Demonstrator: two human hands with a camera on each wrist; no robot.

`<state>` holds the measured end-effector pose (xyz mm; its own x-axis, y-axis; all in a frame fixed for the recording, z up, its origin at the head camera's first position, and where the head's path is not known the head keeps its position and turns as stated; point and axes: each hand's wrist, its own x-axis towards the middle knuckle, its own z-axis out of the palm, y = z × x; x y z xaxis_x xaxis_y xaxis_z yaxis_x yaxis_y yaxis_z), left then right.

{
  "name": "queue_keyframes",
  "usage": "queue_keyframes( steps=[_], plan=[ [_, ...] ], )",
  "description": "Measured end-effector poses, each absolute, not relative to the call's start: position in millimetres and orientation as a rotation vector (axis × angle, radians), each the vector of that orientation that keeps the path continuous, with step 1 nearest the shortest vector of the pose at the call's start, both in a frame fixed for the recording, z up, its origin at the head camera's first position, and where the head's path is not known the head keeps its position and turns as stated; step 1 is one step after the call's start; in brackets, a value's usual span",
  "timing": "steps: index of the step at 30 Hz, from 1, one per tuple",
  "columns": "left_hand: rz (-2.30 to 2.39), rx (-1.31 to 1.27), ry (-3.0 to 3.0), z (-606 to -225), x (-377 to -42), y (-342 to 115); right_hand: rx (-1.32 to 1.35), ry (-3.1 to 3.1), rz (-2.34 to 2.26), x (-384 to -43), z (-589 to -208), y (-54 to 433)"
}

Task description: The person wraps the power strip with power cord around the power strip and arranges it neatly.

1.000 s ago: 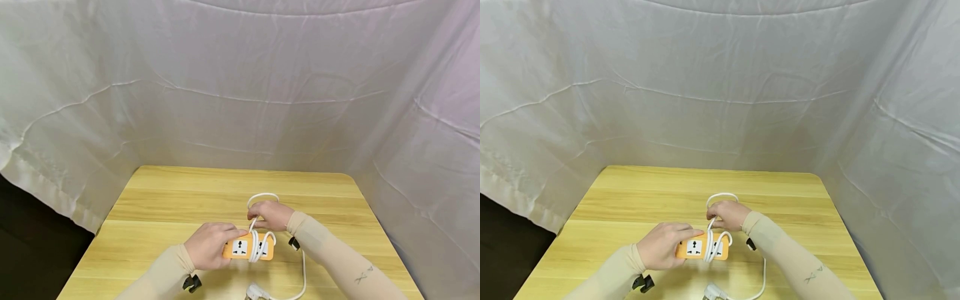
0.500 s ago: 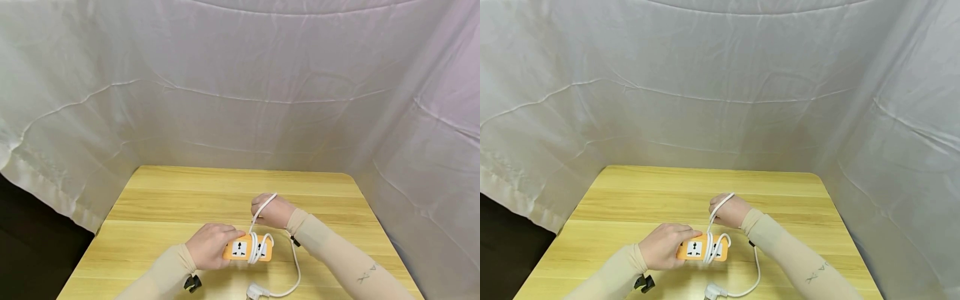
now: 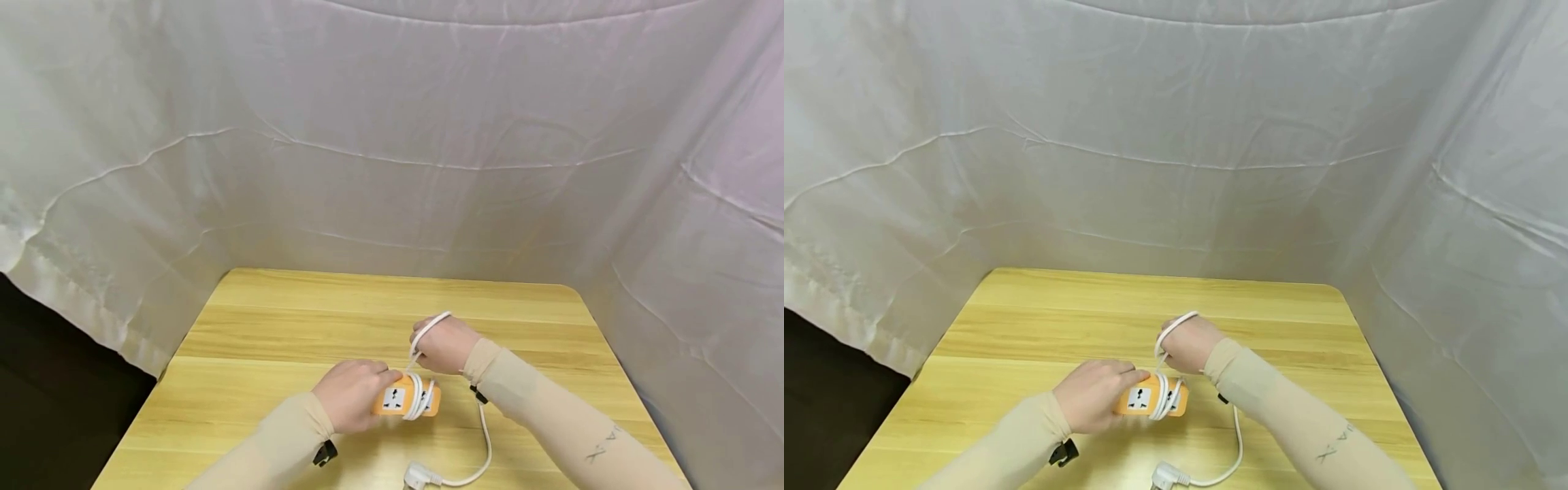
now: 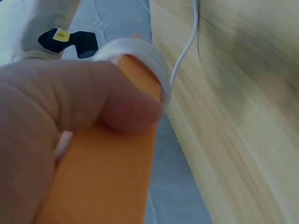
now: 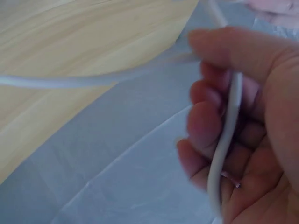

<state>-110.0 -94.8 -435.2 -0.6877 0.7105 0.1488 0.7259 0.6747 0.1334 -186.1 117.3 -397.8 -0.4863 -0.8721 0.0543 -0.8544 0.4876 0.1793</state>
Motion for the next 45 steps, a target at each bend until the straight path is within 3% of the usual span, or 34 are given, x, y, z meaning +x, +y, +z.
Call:
queue_keyframes(
  steps=[14,37,45],
  plan=[
    [-0.042,-1.076,-2.792,-438,-116,-82,1.313,-2.618,-0.076,-175,-396,105],
    [-0.123,-0.726,-2.901,-431,-119,-101,0.996,-2.544,-0.109,-183,-398,119],
    [-0.154,-0.659,-2.870,-427,-119,-104,0.843,-2.846,0.253,-189,-382,125]
  ],
)
